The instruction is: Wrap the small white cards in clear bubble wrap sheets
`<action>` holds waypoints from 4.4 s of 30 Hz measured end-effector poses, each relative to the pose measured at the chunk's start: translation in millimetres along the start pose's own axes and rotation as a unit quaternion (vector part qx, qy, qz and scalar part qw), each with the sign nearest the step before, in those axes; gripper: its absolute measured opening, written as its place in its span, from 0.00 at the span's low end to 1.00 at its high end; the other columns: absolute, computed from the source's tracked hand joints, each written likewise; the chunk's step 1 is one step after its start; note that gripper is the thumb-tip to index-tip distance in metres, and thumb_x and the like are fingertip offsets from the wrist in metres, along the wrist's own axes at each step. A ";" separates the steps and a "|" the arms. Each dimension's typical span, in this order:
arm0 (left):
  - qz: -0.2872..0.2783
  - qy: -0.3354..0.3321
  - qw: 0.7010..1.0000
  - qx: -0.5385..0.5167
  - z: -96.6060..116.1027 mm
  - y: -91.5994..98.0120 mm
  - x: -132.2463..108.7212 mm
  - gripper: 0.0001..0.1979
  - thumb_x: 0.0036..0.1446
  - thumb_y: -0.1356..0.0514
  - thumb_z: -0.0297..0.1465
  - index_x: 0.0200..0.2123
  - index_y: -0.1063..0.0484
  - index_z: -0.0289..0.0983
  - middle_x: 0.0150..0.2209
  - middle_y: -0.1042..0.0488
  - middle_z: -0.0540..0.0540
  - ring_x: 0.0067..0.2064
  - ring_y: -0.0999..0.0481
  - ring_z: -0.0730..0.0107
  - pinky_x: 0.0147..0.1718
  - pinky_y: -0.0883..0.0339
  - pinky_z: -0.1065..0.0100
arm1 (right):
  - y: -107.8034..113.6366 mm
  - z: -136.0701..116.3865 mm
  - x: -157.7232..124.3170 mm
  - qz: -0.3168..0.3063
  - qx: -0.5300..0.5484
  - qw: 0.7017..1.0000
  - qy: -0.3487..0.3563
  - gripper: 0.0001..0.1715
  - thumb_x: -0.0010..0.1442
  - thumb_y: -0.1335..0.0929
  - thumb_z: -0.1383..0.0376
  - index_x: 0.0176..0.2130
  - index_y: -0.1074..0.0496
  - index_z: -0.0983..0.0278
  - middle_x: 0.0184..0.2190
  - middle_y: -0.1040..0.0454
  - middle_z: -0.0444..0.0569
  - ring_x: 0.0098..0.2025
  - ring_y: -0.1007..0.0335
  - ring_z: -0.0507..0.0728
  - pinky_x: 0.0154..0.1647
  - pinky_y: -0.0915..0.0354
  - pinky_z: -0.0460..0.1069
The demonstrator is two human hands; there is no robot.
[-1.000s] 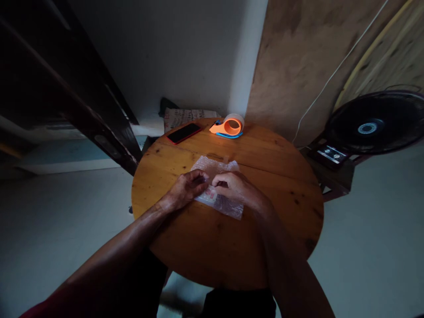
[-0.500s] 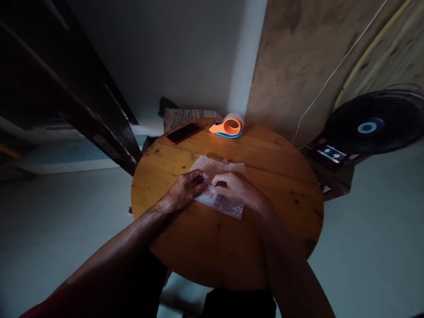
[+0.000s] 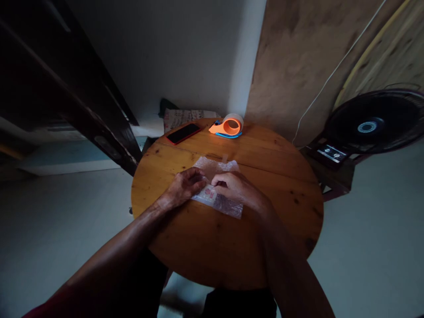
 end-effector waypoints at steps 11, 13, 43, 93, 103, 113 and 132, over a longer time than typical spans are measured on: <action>0.048 0.008 0.995 0.084 -4.5 15.0 4.1 0.11 0.51 0.44 0.28 0.39 0.29 0.33 0.32 0.25 0.47 0.31 0.28 0.74 0.28 0.35 0.75 | -0.6 2.8 -0.4 -0.002 0.003 1.000 -0.006 0.11 0.61 0.35 0.61 0.36 0.25 0.63 0.31 0.24 0.45 0.33 0.31 0.53 0.34 0.41 0.47; 0.050 0.006 0.992 0.116 -4.4 16.2 4.5 0.12 0.51 0.44 0.29 0.40 0.28 0.34 0.33 0.24 0.47 0.32 0.27 0.73 0.30 0.34 0.74 | -0.8 2.8 -0.5 -0.003 0.004 1.000 -0.005 0.11 0.61 0.35 0.61 0.36 0.25 0.63 0.31 0.24 0.45 0.34 0.31 0.53 0.34 0.41 0.47; 0.055 -0.008 0.964 0.260 1.6 15.4 2.4 0.15 0.54 0.43 0.33 0.44 0.28 0.37 0.28 0.24 0.49 0.27 0.28 0.72 0.26 0.39 0.73 | -3.6 9.0 0.7 -0.007 -0.013 1.000 -0.012 0.10 0.61 0.35 0.62 0.36 0.25 0.62 0.32 0.23 0.46 0.34 0.30 0.54 0.35 0.41 0.47; 0.028 -0.049 0.956 0.288 7.6 8.0 1.4 0.11 0.55 0.42 0.30 0.41 0.25 0.36 0.37 0.22 0.43 0.38 0.23 0.65 0.38 0.31 0.67 | -3.8 6.5 -0.5 -0.004 -0.031 1.000 -0.004 0.11 0.62 0.36 0.61 0.36 0.25 0.62 0.32 0.23 0.45 0.34 0.31 0.53 0.34 0.42 0.46; 0.021 -0.057 0.955 0.289 7.9 7.4 0.8 0.11 0.55 0.42 0.30 0.41 0.25 0.36 0.37 0.22 0.43 0.38 0.23 0.64 0.38 0.31 0.67 | -3.1 4.5 -0.6 -0.007 -0.033 0.999 -0.005 0.12 0.62 0.36 0.60 0.36 0.25 0.62 0.32 0.24 0.45 0.34 0.31 0.53 0.34 0.42 0.47; 0.020 -0.056 0.954 0.294 9.7 7.9 -0.1 0.11 0.54 0.42 0.30 0.41 0.26 0.36 0.38 0.22 0.44 0.38 0.23 0.65 0.38 0.31 0.67 | -3.3 3.1 -0.8 -0.012 -0.032 0.999 0.001 0.12 0.62 0.36 0.61 0.37 0.25 0.63 0.32 0.24 0.47 0.34 0.31 0.54 0.34 0.41 0.47; 0.014 -0.062 0.949 0.308 11.8 6.2 -0.8 0.11 0.55 0.42 0.30 0.41 0.26 0.35 0.37 0.22 0.44 0.37 0.25 0.66 0.38 0.31 0.67 | -2.2 -0.3 -2.1 -0.011 -0.044 0.999 -0.003 0.12 0.63 0.36 0.62 0.37 0.25 0.63 0.31 0.24 0.45 0.33 0.32 0.52 0.33 0.43 0.46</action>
Point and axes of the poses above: each hand's wrist, its own x-axis towards the middle knuckle, its own y-axis out of the back of the hand, z = x × y, the point moved 10 cm from there along x, towards the middle knuckle
